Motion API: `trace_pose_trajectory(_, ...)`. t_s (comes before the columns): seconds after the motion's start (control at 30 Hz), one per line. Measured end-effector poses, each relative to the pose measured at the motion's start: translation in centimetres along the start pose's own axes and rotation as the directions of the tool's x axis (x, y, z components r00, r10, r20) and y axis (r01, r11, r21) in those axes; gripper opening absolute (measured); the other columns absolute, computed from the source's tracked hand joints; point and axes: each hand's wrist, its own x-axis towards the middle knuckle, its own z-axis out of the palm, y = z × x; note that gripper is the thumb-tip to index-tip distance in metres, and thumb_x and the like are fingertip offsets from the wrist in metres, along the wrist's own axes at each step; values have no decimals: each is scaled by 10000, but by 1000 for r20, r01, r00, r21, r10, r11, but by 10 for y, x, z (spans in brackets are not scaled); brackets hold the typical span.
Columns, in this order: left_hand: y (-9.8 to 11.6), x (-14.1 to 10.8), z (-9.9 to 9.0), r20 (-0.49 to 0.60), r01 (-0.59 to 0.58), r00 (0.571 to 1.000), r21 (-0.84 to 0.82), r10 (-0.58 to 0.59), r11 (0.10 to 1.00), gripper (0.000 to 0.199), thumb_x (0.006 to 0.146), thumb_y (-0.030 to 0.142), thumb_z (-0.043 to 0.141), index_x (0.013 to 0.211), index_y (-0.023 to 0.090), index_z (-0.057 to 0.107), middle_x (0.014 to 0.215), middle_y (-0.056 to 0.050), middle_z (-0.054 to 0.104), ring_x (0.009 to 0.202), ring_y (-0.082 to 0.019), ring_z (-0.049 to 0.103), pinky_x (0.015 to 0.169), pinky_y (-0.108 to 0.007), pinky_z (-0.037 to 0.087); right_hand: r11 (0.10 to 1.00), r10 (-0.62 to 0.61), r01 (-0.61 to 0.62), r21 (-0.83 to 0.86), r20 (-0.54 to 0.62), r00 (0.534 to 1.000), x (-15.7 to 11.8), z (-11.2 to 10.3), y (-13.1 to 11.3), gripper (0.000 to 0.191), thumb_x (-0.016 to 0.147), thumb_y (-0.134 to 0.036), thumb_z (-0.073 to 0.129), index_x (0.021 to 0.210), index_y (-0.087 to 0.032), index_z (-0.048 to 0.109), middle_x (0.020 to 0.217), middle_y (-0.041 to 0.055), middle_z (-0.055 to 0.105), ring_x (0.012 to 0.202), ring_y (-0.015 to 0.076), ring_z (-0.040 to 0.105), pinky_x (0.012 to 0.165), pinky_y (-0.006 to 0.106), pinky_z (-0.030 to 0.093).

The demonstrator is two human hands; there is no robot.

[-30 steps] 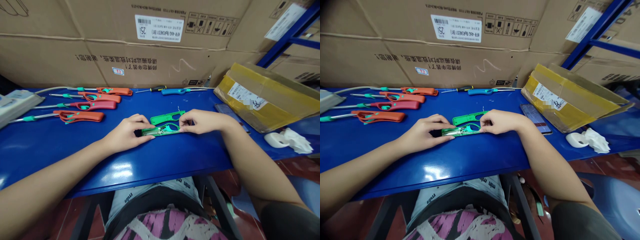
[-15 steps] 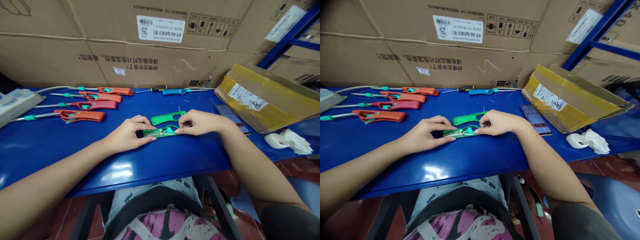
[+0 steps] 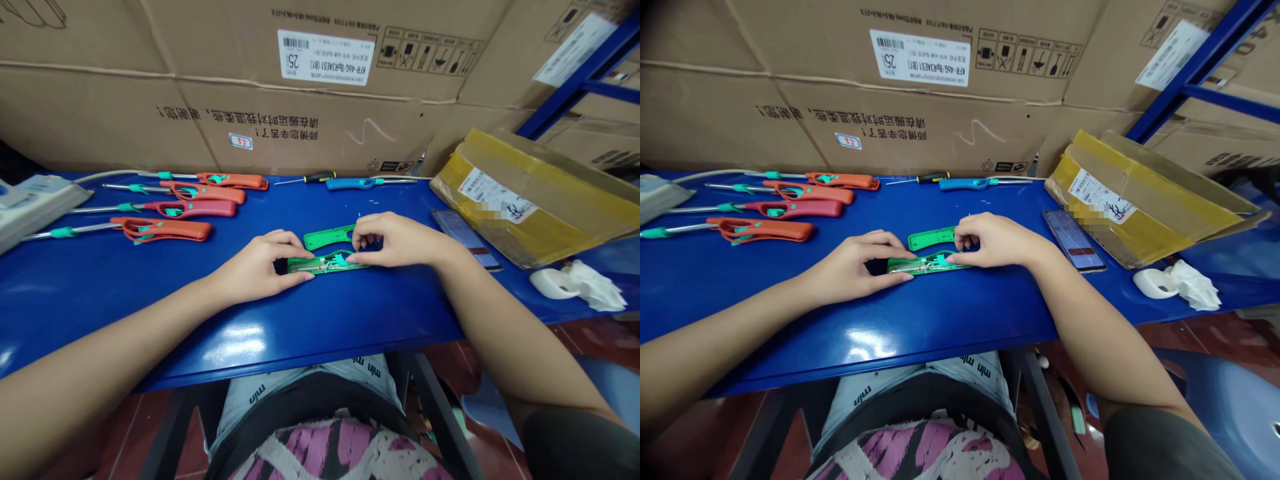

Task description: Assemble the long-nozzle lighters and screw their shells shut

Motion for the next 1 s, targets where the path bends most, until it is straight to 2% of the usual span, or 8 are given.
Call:
trace_pose_trajectory(0.1, 1, 0, -1, -6, -5, 1000, 42, 5, 999, 283, 889, 379, 716, 1099, 199, 775, 1033, -53, 705, 961, -201, 659, 921, -360, 524, 999, 2, -10, -32, -230, 973, 1, 1, 8, 232, 950, -393, 602, 914, -180, 688, 940, 75, 686, 905, 213, 614, 841, 346, 465)
trace_pose_trajectory(0.17, 1, 0, -2, -11, -6, 1000, 63, 6, 998, 280, 891, 372, 704, 1093, 191, 770, 1030, -55, 704, 960, -203, 660, 917, -357, 525, 993, 33, -66, -102, -297, 954, 2, 3, 16, 233, 952, -367, 591, 1032, -176, 698, 1062, 113, 685, 1048, 269, 599, 947, 416, 455)
trace_pose_trajectory(0.23, 2, 0, -3, -15, -7, 1000, 73, 8, 997, 287, 884, 376, 703, 1084, 181, 767, 1021, -58, 704, 954, -206, 661, 910, -354, 527, 978, 83, -128, -165, -255, 963, 2, 6, 22, 339, 920, -406, 639, 1167, -178, 686, 1169, 142, 654, 1127, 321, 563, 997, 487, 440)
trace_pose_trajectory(0.33, 1, 1, -4, -23, 6, 1000, 67, -4, 998, 297, 902, 411, 679, 1065, 179, 767, 1009, -63, 705, 945, -206, 661, 897, -348, 526, 973, 128, -158, -170, -177, 976, 3, 10, 28, 415, 895, -454, 676, 1201, -174, 691, 1180, 152, 623, 1117, 332, 545, 1006, 513, 447)
trace_pose_trajectory(0.6, -3, 2, -2, -40, 81, 996, 5, -80, 997, 308, 924, 466, 649, 1026, 210, 785, 986, -62, 719, 927, -213, 665, 876, -353, 511, 982, 125, -147, -118, -173, 977, 8, 16, 30, 215, 912, -386, 658, 972, -182, 686, 1062, 118, 636, 1056, 298, 544, 949, 453, 458)
trace_pose_trajectory(0.77, -4, 3, 0, -68, 112, 991, -34, -114, 993, 333, 936, 478, 625, 969, 188, 784, 938, -67, 714, 870, -200, 660, 799, -319, 510, 985, 129, -153, -78, -252, 959, 12, 22, 28, 138, 913, -321, 640, 862, -193, 627, 910, 80, 674, 889, 249, 596, 812, 378, 463)
trace_pose_trajectory(0.87, -5, 3, -1, -182, 201, 958, -119, -221, 972, 440, 989, 523, 524, 891, 155, 745, 878, -70, 704, 776, -176, 652, 729, -300, 512, 992, 87, -119, -52, -408, 909, 12, 20, 17, 112, 916, -302, 630, 866, -204, 610, 905, 72, 679, 841, 233, 612, 756, 357, 457)
trace_pose_trajectory(1.0, -5, 4, -4, -282, 302, 853, -418, -439, 857, 505, 969, 628, 512, 1051, 152, 661, 828, -40, 690, 715, -157, 665, 704, -289, 559, 995, -92, 56, -81, -557, 825, 11, 15, -2, 121, 952, -301, 586, 859, -223, 580, 905, 83, 660, 889, 245, 617, 808, 386, 485)
